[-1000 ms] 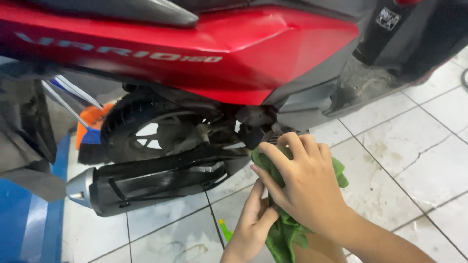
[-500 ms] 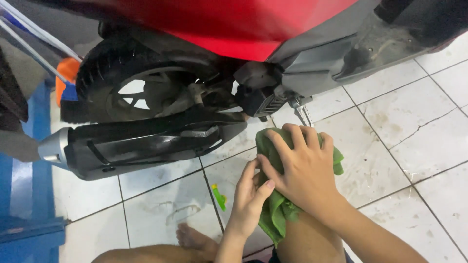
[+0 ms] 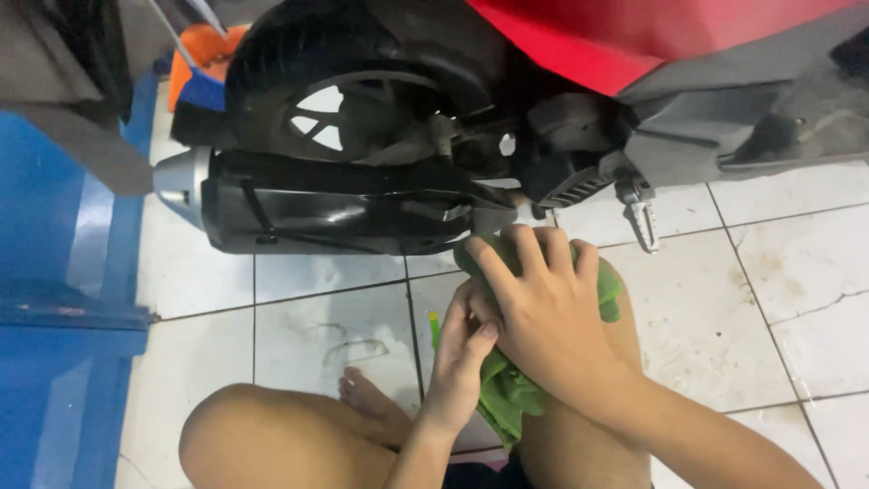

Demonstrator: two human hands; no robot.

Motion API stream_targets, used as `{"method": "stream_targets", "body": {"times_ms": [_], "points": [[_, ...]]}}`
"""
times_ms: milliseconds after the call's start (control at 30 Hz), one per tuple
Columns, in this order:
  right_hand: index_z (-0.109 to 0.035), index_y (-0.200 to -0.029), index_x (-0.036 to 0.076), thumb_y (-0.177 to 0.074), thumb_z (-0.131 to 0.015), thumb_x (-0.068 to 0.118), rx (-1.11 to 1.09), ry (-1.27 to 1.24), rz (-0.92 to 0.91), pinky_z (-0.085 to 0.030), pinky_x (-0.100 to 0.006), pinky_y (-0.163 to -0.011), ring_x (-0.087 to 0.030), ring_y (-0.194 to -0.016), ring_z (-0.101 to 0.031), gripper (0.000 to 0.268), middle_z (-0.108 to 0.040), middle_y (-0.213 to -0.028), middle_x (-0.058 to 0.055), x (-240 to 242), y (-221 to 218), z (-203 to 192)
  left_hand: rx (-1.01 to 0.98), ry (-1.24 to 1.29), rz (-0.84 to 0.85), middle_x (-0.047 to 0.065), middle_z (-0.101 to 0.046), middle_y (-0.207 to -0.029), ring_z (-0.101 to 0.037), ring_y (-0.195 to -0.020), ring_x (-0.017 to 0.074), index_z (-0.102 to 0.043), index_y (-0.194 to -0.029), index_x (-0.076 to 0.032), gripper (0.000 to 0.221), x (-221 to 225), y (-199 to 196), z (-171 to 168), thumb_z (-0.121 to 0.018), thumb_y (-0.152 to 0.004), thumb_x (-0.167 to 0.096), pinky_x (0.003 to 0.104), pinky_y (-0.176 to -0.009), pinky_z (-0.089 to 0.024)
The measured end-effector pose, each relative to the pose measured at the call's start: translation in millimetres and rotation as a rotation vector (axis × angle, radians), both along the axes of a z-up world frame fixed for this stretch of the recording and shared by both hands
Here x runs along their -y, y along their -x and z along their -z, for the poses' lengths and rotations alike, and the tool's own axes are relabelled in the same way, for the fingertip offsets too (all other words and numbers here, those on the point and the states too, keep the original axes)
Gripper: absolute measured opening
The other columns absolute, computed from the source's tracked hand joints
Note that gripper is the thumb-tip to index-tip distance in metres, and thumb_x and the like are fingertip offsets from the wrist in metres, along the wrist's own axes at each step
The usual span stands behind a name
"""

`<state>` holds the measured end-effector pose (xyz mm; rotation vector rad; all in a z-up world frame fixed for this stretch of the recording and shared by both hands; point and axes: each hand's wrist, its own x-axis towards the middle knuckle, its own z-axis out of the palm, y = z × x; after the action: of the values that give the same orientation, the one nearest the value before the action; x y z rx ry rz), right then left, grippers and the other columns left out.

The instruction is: The person wipes the rear side panel and exhaust pipe of a red motorcycle using a green cloth. They are sitting on the floor and methodically clean the surfaces of the vehicle.

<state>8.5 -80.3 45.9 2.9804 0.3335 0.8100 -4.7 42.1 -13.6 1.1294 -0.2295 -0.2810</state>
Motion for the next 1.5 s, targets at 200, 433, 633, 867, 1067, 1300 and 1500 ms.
{"method": "stream_targets", "body": {"times_ms": [200, 433, 633, 867, 1067, 1300, 1500], "points": [[-0.057, -0.123, 0.019, -0.081, -0.065, 0.037, 0.007, 0.226, -0.276, -0.040, -0.044, -0.069, -0.030, -0.086, -0.054, 0.046, -0.059, -0.112, -0.011, -36, -20, -6, -0.012, 0.112, -0.120, -0.001, -0.045, -0.086, -0.048, -0.081, 0.0107, -0.048, -0.104, -0.010, 0.017, -42, 6, 5, -0.057, -0.093, -0.020, 0.025, -0.076, -0.042], [-0.056, -0.131, 0.019, -0.097, -0.053, 0.049, 0.055, 0.333, -0.466, -0.042, -0.040, -0.068, -0.026, -0.091, -0.055, 0.046, -0.059, -0.117, -0.008, -73, -37, -8, 0.030, 0.145, -0.282, -0.003, -0.043, -0.085, -0.045, -0.080, 0.0087, -0.047, -0.108, -0.010, 0.021, -74, 15, 7, -0.060, -0.096, -0.020, 0.023, -0.077, -0.040], [-0.056, -0.136, 0.016, -0.098, -0.053, 0.040, 0.076, 0.190, -0.576, -0.041, -0.041, -0.073, -0.029, -0.091, -0.053, 0.045, -0.058, -0.122, -0.012, -97, -55, 14, 0.035, 0.099, -0.330, 0.003, -0.055, -0.102, -0.056, -0.101, 0.0125, -0.047, -0.133, -0.005, 0.042, -95, 7, 13, -0.062, -0.096, -0.018, 0.025, -0.093, -0.047], [-0.052, -0.125, 0.006, -0.098, -0.049, 0.027, 0.246, -0.098, -0.668, -0.036, -0.049, -0.084, -0.037, -0.105, -0.051, 0.034, -0.054, -0.122, -0.019, -160, -136, 60, -0.069, -0.117, -0.660, 0.006, -0.045, -0.138, -0.043, -0.132, 0.0180, -0.037, -0.153, -0.006, 0.066, -128, -58, 11, -0.056, -0.092, -0.023, 0.037, -0.112, -0.038], [-0.049, -0.130, 0.007, -0.100, -0.050, 0.030, 0.262, -0.168, -0.660, -0.033, -0.054, -0.089, -0.038, -0.109, -0.048, 0.037, -0.049, -0.120, -0.019, -200, -180, 73, 0.264, -0.324, -0.771, 0.010, -0.048, -0.105, -0.047, -0.111, 0.0218, -0.053, -0.128, 0.001, 0.033, -160, -99, 14, -0.050, -0.102, -0.019, 0.045, -0.105, -0.041], [-0.058, -0.129, 0.017, -0.095, -0.053, 0.031, 0.243, -0.112, -0.620, -0.034, -0.054, -0.089, -0.036, -0.111, -0.051, 0.037, -0.053, -0.120, -0.014, -211, -193, 71, 0.317, -0.851, -1.165, 0.012, -0.074, -0.090, -0.072, -0.094, 0.0331, -0.069, -0.096, -0.010, 0.014, -186, -112, 5, -0.070, -0.082, -0.013, 0.044, -0.088, -0.054], [-0.065, -0.122, 0.022, -0.093, -0.063, 0.026, 0.268, -0.181, -0.641, -0.037, -0.054, -0.094, -0.034, -0.110, -0.053, 0.030, -0.056, -0.118, -0.013, -199, -195, 88, 0.393, -0.818, -0.759, 0.017, -0.049, -0.147, -0.036, -0.147, 0.0407, -0.049, -0.147, -0.013, 0.049, -249, -194, -27, -0.044, -0.108, -0.042, 0.057, -0.119, -0.030]]}}
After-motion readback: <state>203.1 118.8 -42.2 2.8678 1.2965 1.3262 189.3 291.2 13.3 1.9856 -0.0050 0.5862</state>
